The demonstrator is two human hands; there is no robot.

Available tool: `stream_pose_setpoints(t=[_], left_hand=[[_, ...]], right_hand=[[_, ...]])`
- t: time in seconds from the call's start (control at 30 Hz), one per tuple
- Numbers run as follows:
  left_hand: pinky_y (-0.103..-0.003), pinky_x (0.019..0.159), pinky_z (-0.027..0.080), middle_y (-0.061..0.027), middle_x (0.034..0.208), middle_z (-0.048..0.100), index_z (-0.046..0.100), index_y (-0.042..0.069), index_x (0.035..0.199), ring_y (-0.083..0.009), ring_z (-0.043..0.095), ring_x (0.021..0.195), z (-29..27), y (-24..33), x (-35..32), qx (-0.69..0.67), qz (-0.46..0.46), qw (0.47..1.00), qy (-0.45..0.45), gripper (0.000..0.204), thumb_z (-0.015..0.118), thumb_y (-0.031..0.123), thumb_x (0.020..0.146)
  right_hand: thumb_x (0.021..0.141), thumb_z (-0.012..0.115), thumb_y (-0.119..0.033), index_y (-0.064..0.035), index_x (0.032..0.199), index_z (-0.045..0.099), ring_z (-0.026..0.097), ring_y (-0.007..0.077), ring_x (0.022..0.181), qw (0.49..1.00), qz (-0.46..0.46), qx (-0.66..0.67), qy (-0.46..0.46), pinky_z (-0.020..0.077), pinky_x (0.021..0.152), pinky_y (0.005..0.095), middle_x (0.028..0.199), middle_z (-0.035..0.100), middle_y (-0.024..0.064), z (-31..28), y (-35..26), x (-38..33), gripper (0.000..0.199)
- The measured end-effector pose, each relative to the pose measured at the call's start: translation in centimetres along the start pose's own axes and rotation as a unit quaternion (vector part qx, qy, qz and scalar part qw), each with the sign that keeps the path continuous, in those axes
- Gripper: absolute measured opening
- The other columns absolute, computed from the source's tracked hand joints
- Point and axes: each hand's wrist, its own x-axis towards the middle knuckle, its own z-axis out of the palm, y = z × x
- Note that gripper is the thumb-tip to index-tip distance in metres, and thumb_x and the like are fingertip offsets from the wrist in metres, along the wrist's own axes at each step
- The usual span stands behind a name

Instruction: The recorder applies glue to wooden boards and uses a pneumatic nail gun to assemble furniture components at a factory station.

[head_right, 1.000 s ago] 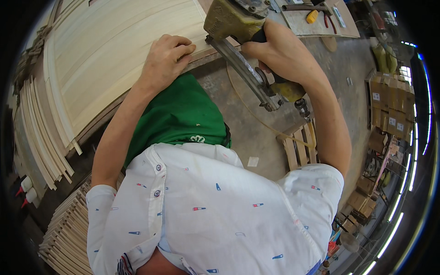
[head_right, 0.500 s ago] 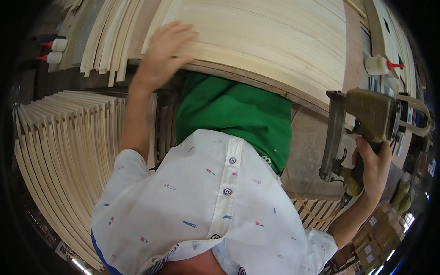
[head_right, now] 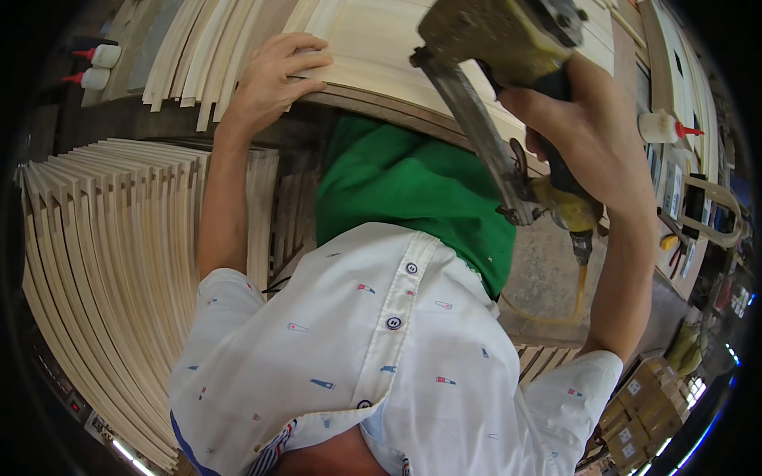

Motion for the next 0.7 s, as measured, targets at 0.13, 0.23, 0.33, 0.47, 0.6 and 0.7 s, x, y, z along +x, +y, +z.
stream_pose_setpoints(t=[0.13, 0.23, 0.33, 0.47, 0.6, 0.7], left_hand=[[-0.039, 0.095, 0.040, -0.0052, 0.117, 0.060, 0.069, 0.006, 0.102, -0.0271, 0.052, 0.111, 0.6, -0.5, 0.0, -0.011, 0.010, 1.000, 0.006, 0.029, 0.072, 0.018, 0.075], [-0.039, 0.095, 0.040, -0.0044, 0.117, 0.060, 0.069, 0.007, 0.104, -0.0265, 0.052, 0.111, 0.6, 0.2, 0.2, -0.006, 0.019, 1.000, 0.017, 0.030, 0.073, 0.017, 0.075], [-0.038, 0.096, 0.038, -0.0038, 0.117, 0.060, 0.069, 0.008, 0.103, -0.0253, 0.051, 0.112, 0.4, 0.8, 0.3, -0.007, 0.004, 1.000, 0.023, 0.030, 0.073, 0.017, 0.075], [-0.038, 0.099, 0.035, -0.0048, 0.117, 0.059, 0.069, 0.007, 0.102, -0.0247, 0.049, 0.115, 0.2, 1.4, 0.8, -0.043, 0.002, 0.999, 0.021, 0.030, 0.074, 0.017, 0.074], [-0.038, 0.099, 0.035, -0.0059, 0.117, 0.059, 0.069, 0.005, 0.101, -0.0249, 0.048, 0.116, -0.3, 2.6, 1.1, -0.050, -0.006, 0.998, 0.025, 0.031, 0.074, 0.016, 0.073], [-0.038, 0.097, 0.035, -0.0011, 0.111, 0.062, 0.071, 0.008, 0.094, -0.0210, 0.053, 0.112, -0.1, 3.1, 1.3, -0.043, 0.000, 0.997, 0.057, 0.024, 0.073, 0.018, 0.072]], right_hand=[[0.079, 0.066, -0.019, 0.0017, 0.093, 0.062, 0.053, 0.0085, 0.053, 0.997, 0.008, -0.071, -0.026, 0.0419, 0.049, 0.0249, 0.061, 0.055, 0.0039, 1.4, -2.1, 1.5, 0.025], [0.082, 0.067, -0.018, 0.0042, 0.092, 0.060, 0.053, 0.0079, 0.052, 0.995, -0.021, -0.079, -0.060, 0.0407, 0.048, 0.0233, 0.062, 0.056, 0.0027, 1.7, -3.1, 1.8, 0.025], [0.081, 0.067, -0.019, 0.0041, 0.090, 0.060, 0.052, 0.0080, 0.051, 0.996, -0.022, -0.079, -0.042, 0.0407, 0.048, 0.0236, 0.061, 0.056, 0.0029, 2.2, -3.8, 1.7, 0.025], [0.080, 0.067, -0.020, 0.0040, 0.091, 0.059, 0.053, 0.0087, 0.051, 0.996, -0.002, -0.073, -0.057, 0.0413, 0.048, 0.0240, 0.061, 0.056, 0.0034, 2.4, -4.5, 1.7, 0.027], [0.081, 0.066, -0.020, 0.0043, 0.090, 0.058, 0.052, 0.0088, 0.050, 0.994, -0.007, -0.063, -0.091, 0.0408, 0.048, 0.0245, 0.061, 0.055, 0.0035, 2.8, -4.6, 2.1, 0.027], [0.082, 0.064, -0.019, 0.0043, 0.086, 0.056, 0.051, 0.0089, 0.048, 0.992, -0.031, -0.059, -0.103, 0.0401, 0.047, 0.0252, 0.059, 0.055, 0.0040, 3.2, -4.7, 2.1, 0.025]])
